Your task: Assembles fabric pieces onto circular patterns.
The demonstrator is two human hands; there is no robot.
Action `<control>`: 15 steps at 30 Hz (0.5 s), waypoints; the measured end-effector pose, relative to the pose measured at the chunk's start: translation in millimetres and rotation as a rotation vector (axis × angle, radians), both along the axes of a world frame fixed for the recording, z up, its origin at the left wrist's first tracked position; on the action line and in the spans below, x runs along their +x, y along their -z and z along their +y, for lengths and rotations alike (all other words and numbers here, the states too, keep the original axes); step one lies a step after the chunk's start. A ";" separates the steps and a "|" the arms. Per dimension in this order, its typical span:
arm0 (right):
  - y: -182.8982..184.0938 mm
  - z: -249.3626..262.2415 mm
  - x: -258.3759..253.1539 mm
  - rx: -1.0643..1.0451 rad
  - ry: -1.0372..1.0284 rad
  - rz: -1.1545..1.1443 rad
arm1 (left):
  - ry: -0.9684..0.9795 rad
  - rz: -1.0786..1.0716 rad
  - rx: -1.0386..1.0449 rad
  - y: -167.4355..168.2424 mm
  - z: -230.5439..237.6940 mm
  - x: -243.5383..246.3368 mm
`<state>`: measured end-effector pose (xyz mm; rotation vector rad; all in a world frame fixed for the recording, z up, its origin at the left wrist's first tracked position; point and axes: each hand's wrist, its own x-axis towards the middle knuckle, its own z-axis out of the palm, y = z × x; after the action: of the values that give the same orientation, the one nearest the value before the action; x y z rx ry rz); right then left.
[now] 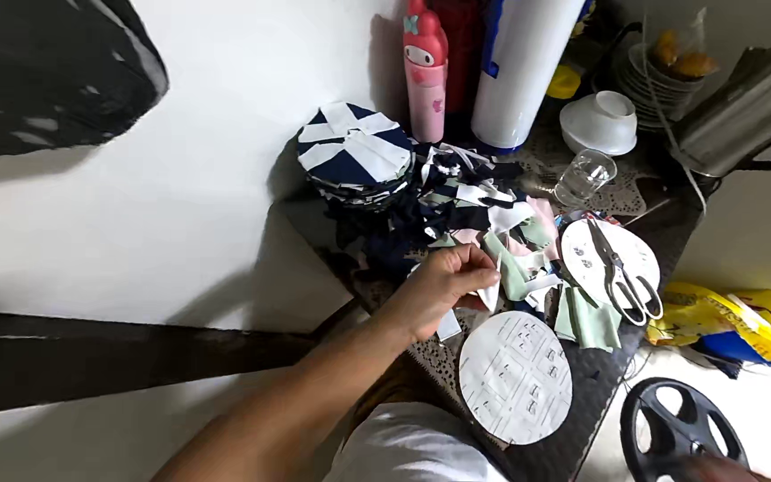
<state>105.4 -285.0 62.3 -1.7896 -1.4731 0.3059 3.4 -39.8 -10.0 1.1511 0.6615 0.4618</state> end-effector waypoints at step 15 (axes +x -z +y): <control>141.5 67.1 -3.6 0.483 0.276 0.202 | 0.011 -0.093 -0.076 29.2 -77.1 5.8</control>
<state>101.8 -217.8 -79.2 -1.4921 -1.0328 -0.0136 9.2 -117.0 -39.2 1.0548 0.5863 0.4742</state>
